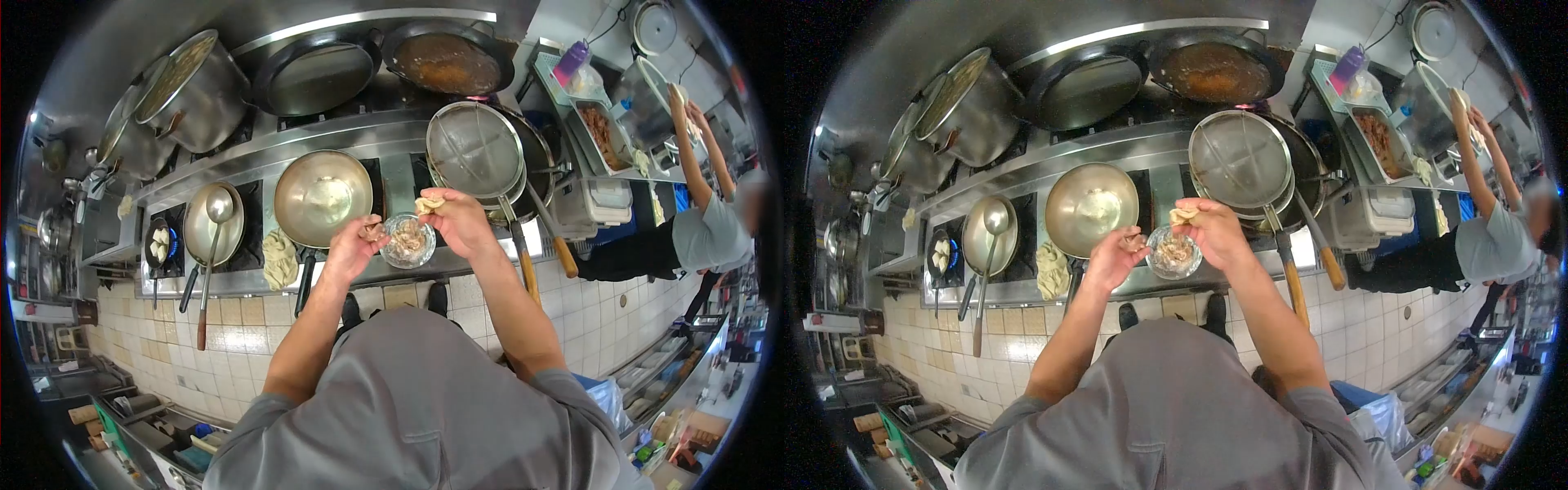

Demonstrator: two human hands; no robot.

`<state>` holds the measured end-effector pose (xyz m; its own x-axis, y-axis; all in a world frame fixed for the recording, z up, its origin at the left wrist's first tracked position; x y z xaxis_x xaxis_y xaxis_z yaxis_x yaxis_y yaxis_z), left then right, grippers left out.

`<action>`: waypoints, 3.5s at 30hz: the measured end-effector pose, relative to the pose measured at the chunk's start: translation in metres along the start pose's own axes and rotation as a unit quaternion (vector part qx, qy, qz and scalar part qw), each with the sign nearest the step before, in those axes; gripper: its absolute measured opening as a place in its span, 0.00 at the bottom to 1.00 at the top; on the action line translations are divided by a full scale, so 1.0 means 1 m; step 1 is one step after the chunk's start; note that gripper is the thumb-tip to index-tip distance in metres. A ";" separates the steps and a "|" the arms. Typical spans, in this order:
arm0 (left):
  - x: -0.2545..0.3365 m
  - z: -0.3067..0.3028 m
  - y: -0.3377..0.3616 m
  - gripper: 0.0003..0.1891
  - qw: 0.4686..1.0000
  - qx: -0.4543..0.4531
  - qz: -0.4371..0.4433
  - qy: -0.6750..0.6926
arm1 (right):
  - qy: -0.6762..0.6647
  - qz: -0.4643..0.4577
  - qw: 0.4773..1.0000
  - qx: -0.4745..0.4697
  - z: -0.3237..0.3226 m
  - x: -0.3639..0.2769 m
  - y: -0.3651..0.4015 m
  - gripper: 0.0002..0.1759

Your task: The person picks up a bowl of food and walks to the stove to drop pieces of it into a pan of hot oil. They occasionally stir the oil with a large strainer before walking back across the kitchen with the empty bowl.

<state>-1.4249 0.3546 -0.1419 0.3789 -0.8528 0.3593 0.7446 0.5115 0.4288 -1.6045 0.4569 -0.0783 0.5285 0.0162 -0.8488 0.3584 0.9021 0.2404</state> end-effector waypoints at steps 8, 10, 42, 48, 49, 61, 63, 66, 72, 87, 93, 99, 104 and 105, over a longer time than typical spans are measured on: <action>-0.030 0.028 -0.011 0.04 0.950 -0.115 0.043 -0.287 | -0.036 0.055 0.996 -0.057 0.026 0.012 0.009 0.22; -0.028 0.032 -0.006 0.03 0.963 -0.070 0.052 -0.254 | 0.011 0.059 0.998 -0.034 0.017 0.019 0.007 0.22; 0.000 0.030 -0.004 0.11 0.995 0.014 -0.026 -0.096 | 0.538 -0.199 0.819 -0.025 0.049 -0.003 -0.013 0.12; -0.002 0.024 -0.011 0.11 0.994 -0.001 -0.078 -0.070 | 0.584 -0.142 0.799 -0.026 0.054 -0.013 -0.035 0.14; -0.003 0.022 -0.014 0.11 0.996 -0.016 -0.083 -0.040 | 0.624 -0.182 0.759 -0.035 0.059 -0.016 -0.034 0.13; 0.011 0.040 -0.021 0.20 0.995 -0.051 -0.065 -0.052 | 0.547 -0.184 0.812 0.087 0.017 -0.103 -0.080 0.08; 0.015 0.035 -0.019 0.22 0.994 -0.086 -0.051 -0.039 | 0.526 -0.206 0.810 0.157 -0.030 -0.148 -0.121 0.05; 0.019 0.030 -0.008 0.23 0.996 -0.092 -0.006 -0.021 | 0.588 -0.241 0.736 0.234 -0.106 -0.211 -0.190 0.04; 0.026 0.015 0.019 0.18 0.997 -0.019 0.057 -0.057 | 0.788 -0.133 0.538 0.269 -0.201 -0.251 -0.279 0.08; 0.032 0.037 0.002 0.11 0.992 -0.080 0.056 -0.075 | 0.530 -0.240 0.811 0.069 0.008 -0.144 -0.084 0.10; 0.013 0.050 -0.011 0.11 0.990 -0.110 0.027 -0.086 | 0.471 -0.096 0.877 -0.015 0.042 -0.026 -0.025 0.12; -0.006 0.067 -0.003 0.15 0.984 -0.121 0.021 -0.125 | 0.569 -0.227 0.785 0.089 0.036 -0.013 0.002 0.11; -0.006 0.056 -0.008 0.18 0.974 -0.085 0.059 -0.200 | 0.560 -0.131 0.815 0.065 0.043 -0.019 0.013 0.09; -0.006 0.054 -0.009 0.18 0.974 -0.085 0.060 -0.201 | 0.504 -0.064 0.860 0.044 0.040 -0.013 0.013 0.09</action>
<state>-1.4638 0.3610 -0.1030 0.2495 -0.6604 0.7083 0.8014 0.5514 0.2317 -1.5759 0.4511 -0.0458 -0.4391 0.3253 -0.8375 0.4450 0.8885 0.1118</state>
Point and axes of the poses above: each hand's wrist, its own y-axis away from the middle knuckle, its own z-axis out of the palm, x = y × z, the point moved 7 cm from there along -y, towards the middle knuckle, and after that the axes turned 11 degrees about y, right-handed, at the moved point
